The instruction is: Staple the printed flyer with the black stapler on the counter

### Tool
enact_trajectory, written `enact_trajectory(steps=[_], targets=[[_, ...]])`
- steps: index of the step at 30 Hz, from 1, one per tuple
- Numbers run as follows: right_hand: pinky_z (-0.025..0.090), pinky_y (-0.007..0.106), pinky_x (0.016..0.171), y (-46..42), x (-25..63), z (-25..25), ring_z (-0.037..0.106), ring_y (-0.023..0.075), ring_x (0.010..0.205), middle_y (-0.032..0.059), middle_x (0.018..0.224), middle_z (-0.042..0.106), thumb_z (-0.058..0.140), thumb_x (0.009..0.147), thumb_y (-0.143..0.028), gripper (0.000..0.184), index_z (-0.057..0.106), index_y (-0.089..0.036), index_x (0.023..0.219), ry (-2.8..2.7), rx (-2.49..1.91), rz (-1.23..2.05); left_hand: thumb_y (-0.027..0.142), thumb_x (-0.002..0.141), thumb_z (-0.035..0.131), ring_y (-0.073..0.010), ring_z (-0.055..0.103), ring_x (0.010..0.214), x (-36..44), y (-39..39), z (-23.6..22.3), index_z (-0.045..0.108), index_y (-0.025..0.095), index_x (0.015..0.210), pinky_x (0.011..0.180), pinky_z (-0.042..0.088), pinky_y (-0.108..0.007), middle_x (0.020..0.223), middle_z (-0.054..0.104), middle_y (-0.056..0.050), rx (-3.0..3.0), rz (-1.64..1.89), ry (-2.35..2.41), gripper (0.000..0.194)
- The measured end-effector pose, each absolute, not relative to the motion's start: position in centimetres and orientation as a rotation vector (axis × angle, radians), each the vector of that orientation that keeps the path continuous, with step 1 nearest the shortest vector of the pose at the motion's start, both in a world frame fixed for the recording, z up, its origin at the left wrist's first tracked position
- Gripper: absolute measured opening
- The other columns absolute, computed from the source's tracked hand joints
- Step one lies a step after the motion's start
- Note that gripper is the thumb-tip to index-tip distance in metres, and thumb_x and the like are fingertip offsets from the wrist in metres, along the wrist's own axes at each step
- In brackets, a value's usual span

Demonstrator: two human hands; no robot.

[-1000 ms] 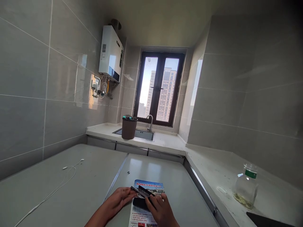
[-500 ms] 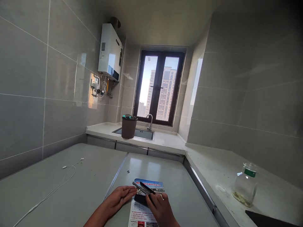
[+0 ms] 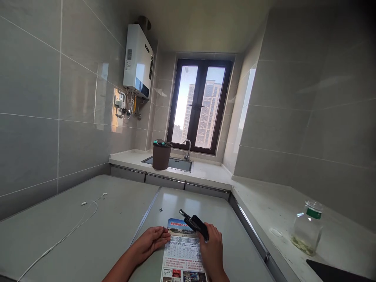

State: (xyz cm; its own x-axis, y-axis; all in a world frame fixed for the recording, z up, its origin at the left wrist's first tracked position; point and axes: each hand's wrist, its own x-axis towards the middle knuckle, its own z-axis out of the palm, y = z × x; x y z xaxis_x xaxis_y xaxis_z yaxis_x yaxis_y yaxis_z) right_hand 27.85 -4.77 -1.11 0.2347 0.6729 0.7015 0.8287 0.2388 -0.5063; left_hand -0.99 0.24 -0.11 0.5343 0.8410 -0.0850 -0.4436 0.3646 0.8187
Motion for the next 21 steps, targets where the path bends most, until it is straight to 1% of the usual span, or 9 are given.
enact_trajectory(steps=[4, 7, 11, 15, 18, 21], targets=[[0.044, 0.044, 0.097, -4.9, 27.5, -0.9, 0.059, 0.0322, 0.108, 0.0097, 0.117, 0.070, 0.058, 0.089, -0.032, 0.030, 0.065, -0.022, 0.117, -1.474, -1.533, -0.026, 0.036, 0.084, 0.080, -0.0178, 0.074, 0.083, -0.9, -0.1, 0.4, 0.074, 0.008, 0.094, 0.079, 0.059, -0.026, 0.094, 0.075, -0.013, 0.890, 0.859, 0.575, 0.030], [0.045, 0.042, 0.096, -5.1, 27.1, -0.4, 0.060, 0.0319, 0.108, 0.0091, 0.116, 0.071, 0.060, 0.086, -0.031, 0.032, 0.066, -0.023, 0.116, -1.504, -1.555, 0.041, 0.038, 0.085, 0.079, -0.0156, 0.072, 0.076, -0.8, -0.3, 0.6, 0.074, 0.009, 0.094, 0.072, 0.058, -0.025, 0.089, 0.074, -0.011, 0.911, 0.845, 0.575, 0.031], [0.046, 0.037, 0.092, -5.2, 26.7, 0.0, 0.063, 0.0297, 0.105, 0.0063, 0.111, 0.073, 0.061, 0.082, -0.029, 0.032, 0.068, -0.025, 0.113, -1.589, -1.590, 0.167, 0.043, 0.086, 0.077, -0.0146, 0.069, 0.069, -0.5, -0.6, 1.0, 0.073, 0.009, 0.088, 0.065, 0.055, -0.023, 0.082, 0.072, -0.009, 0.972, 0.820, 0.606, 0.034], [0.045, 0.035, 0.095, -5.1, 26.6, -0.1, 0.063, 0.0284, 0.108, 0.0057, 0.115, 0.073, 0.064, 0.081, -0.030, 0.038, 0.068, -0.024, 0.118, -1.618, -1.621, 0.246, 0.046, 0.084, 0.077, -0.0132, 0.065, 0.060, -0.2, -0.7, 1.0, 0.071, 0.010, 0.080, 0.052, 0.049, -0.020, 0.073, 0.068, -0.007, 1.045, 0.782, 0.623, 0.037], [0.044, 0.033, 0.096, -5.0, 26.6, -0.2, 0.063, 0.0285, 0.109, 0.0069, 0.116, 0.073, 0.066, 0.079, -0.031, 0.042, 0.068, -0.022, 0.120, -1.631, -1.647, 0.250, 0.047, 0.082, 0.078, -0.0119, 0.063, 0.057, 0.0, -0.5, 0.8, 0.070, 0.010, 0.078, 0.049, 0.046, -0.019, 0.070, 0.066, -0.006, 1.069, 0.778, 0.630, 0.038], [0.045, 0.033, 0.093, -5.2, 26.5, -0.1, 0.064, 0.0283, 0.106, 0.0070, 0.112, 0.074, 0.067, 0.079, -0.030, 0.038, 0.069, -0.022, 0.116, -1.658, -1.664, 0.231, 0.049, 0.079, 0.080, -0.0118, 0.062, 0.056, 0.1, -0.5, 0.7, 0.070, 0.010, 0.077, 0.049, 0.047, -0.020, 0.070, 0.067, -0.006, 1.088, 0.777, 0.624, 0.040]])
